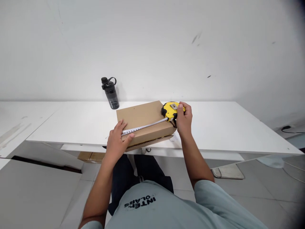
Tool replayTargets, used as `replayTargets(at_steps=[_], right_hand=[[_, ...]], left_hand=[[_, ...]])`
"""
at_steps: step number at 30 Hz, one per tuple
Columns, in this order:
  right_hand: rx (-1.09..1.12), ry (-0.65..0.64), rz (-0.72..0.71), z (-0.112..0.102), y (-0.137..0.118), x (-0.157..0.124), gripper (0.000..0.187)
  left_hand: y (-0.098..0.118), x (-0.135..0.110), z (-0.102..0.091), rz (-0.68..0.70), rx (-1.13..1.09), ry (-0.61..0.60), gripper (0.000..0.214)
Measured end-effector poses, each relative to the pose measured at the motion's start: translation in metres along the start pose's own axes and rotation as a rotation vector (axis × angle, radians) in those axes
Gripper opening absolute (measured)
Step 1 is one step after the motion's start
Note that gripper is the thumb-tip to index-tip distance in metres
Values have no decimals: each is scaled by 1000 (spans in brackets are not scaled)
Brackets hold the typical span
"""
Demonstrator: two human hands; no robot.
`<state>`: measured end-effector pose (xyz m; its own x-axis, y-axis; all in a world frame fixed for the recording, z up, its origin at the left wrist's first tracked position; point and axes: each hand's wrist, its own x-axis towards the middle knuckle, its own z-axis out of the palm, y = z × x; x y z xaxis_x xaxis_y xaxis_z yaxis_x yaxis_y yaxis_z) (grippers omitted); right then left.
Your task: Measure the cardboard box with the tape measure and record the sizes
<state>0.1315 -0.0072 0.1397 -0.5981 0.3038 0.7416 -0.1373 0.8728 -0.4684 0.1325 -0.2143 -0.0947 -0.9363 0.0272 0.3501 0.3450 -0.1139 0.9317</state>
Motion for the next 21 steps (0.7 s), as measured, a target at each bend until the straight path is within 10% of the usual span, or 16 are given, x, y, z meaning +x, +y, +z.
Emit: replayTargets(at_steps=[8, 21], right_hand=[[-43, -165, 15, -11, 2, -6, 67], [-178, -333, -109, -1, -13, -22, 81]], left_hand=[[1, -1, -3, -70, -270, 221, 25], [-11, 0, 11, -91, -381, 226, 75]])
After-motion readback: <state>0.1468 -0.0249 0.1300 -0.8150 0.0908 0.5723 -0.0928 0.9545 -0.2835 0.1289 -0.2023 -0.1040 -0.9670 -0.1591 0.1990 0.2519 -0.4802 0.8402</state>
